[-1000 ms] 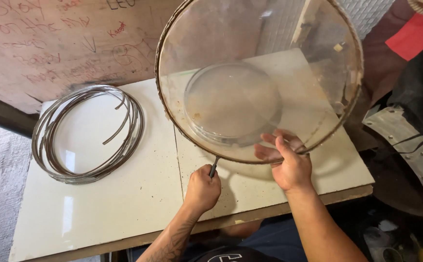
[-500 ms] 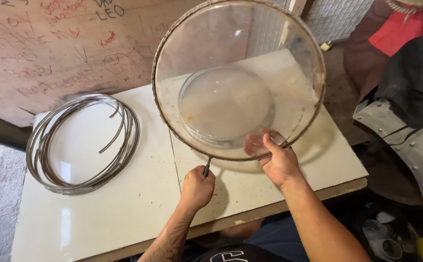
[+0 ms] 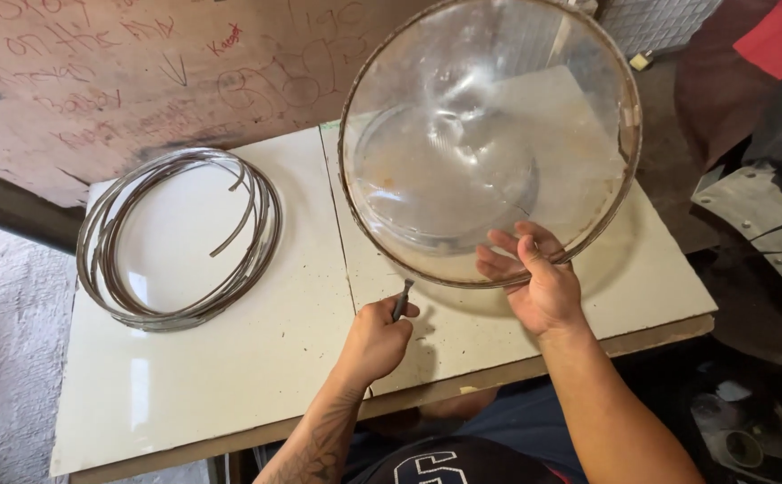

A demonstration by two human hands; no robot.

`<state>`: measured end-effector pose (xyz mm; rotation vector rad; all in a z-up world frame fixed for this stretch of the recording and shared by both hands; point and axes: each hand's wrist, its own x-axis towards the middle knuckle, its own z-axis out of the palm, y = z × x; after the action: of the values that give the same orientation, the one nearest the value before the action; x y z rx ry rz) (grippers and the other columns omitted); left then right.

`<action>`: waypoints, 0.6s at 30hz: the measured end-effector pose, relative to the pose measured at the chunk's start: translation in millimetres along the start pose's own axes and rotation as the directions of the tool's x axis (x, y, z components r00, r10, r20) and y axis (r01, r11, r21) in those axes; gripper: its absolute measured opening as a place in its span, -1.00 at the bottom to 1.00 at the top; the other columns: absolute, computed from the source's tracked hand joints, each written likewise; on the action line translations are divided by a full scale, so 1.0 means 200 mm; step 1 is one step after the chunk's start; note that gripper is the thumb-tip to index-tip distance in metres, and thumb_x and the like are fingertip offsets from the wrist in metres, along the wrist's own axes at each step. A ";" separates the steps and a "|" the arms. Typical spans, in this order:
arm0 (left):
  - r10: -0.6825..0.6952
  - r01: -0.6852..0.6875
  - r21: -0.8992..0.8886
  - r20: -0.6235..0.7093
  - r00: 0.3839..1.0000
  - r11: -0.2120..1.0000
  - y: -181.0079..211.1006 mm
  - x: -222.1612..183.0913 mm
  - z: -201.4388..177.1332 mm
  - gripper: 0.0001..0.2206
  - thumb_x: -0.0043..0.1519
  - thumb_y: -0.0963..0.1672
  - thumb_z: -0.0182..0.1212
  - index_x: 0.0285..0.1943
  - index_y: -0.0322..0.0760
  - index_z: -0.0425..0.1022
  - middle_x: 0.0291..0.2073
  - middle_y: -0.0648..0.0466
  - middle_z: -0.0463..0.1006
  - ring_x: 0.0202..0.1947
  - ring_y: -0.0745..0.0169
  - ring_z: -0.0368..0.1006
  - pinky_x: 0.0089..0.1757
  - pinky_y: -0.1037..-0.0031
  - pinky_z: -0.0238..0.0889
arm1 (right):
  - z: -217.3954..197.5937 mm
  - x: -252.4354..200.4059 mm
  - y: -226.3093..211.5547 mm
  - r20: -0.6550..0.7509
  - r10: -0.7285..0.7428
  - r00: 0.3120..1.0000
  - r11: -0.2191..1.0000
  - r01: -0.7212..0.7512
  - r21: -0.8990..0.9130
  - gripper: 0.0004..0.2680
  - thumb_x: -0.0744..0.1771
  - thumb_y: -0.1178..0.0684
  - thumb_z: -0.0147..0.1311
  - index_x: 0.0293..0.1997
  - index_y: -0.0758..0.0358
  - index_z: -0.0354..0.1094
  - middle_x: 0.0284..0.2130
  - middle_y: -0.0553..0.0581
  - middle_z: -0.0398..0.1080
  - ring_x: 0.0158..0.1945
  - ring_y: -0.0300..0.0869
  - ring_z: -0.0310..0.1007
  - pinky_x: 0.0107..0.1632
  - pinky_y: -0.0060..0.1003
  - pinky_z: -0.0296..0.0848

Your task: Using a small hand tool to tuck the edge of a plastic drum head into a metal hoop rim.

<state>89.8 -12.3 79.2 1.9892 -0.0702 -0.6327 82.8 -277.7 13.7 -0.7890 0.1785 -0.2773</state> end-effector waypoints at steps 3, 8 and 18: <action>0.008 -0.008 0.007 0.020 1.000 1.000 -0.06 0.03 0.02 -0.60 0.04 -0.23 -0.03 -0.03 -0.39 0.68 -0.53 -0.20 0.56 -0.45 -0.07 0.51 -0.28 0.32 0.38 | -0.01 -0.02 0.01 0.020 -0.009 1.000 1.000 0.009 -0.005 -0.87 0.38 0.05 0.10 0.02 -0.05 0.48 0.00 0.39 0.51 0.05 0.37 0.52 0.10 0.42 0.53; 0.006 -0.005 -0.041 0.024 1.000 0.999 -0.03 -0.04 0.01 -0.59 0.02 -0.22 -0.05 -0.05 -0.38 0.70 -0.31 -0.32 0.65 -0.26 -0.27 0.58 -0.16 0.21 0.40 | 0.01 -0.07 0.00 0.077 -0.035 0.996 0.999 0.037 -0.021 -0.86 0.38 0.06 0.08 0.03 -0.04 0.48 -0.01 0.40 0.51 0.02 0.36 0.54 0.07 0.41 0.54; 0.039 -0.039 -0.017 0.018 0.999 0.999 -0.03 -0.08 0.01 -0.61 0.01 -0.22 -0.03 -0.09 -0.36 0.71 -0.12 -0.31 0.67 -0.06 -0.38 0.56 -0.07 0.13 0.42 | -0.01 -0.13 -0.01 0.249 -0.123 0.961 0.989 0.138 -0.046 -0.84 0.42 0.14 -0.03 0.09 0.12 0.42 0.02 0.48 0.48 0.03 0.39 0.52 0.02 0.42 0.55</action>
<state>74.3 -6.2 80.1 1.9615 -0.1146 -0.6246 58.2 -271.9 15.5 -0.8920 -0.0991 -0.2969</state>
